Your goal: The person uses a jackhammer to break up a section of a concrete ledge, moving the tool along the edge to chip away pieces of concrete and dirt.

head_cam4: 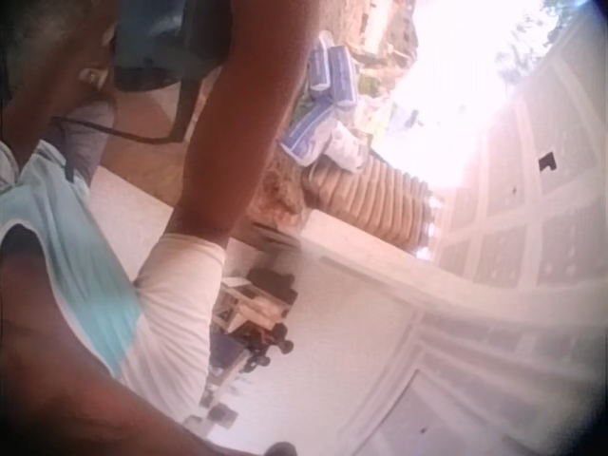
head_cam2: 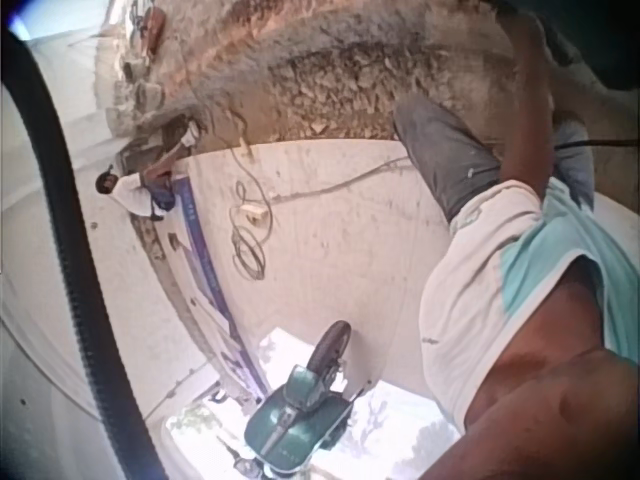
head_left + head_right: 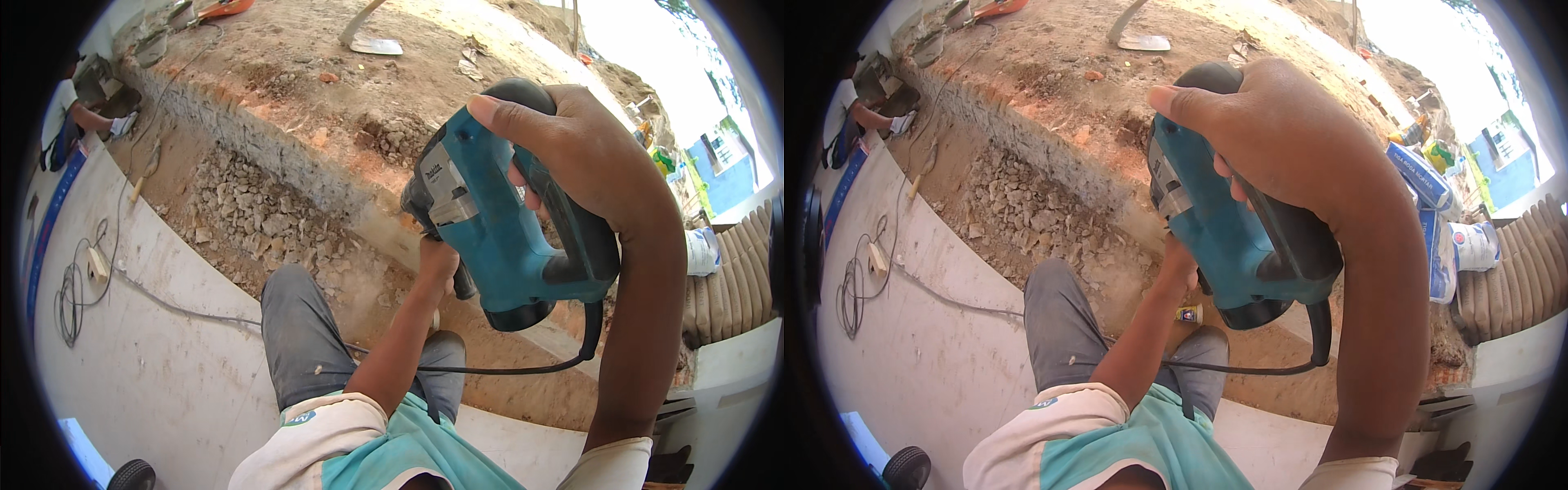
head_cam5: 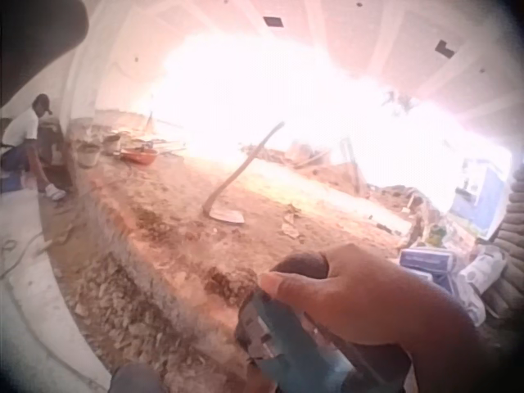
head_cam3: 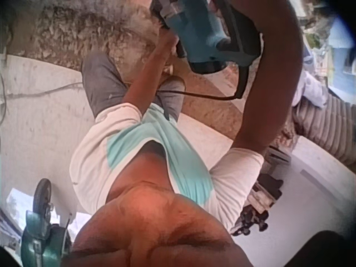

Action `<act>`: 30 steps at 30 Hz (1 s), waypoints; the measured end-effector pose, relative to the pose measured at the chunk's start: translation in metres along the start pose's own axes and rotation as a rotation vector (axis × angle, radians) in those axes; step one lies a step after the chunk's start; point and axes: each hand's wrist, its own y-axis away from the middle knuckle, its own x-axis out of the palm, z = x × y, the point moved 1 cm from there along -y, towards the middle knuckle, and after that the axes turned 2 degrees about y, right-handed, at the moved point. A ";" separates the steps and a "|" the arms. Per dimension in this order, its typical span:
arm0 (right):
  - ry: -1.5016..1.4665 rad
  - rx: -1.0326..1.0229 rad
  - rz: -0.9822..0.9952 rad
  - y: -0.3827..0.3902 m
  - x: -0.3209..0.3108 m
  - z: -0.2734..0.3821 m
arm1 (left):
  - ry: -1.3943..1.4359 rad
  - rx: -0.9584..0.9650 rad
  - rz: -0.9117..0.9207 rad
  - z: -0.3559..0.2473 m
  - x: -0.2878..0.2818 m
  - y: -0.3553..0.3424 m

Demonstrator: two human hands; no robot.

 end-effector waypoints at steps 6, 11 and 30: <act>-0.047 -0.027 -0.008 0.002 0.004 0.002 | 0.049 0.029 -0.010 0.008 -0.006 -0.001; -0.002 -0.008 -0.021 -0.001 -0.001 -0.004 | 0.055 0.019 0.036 0.015 -0.008 -0.005; 0.003 0.012 0.008 0.008 0.007 0.002 | 0.020 0.083 0.164 0.013 -0.012 -0.008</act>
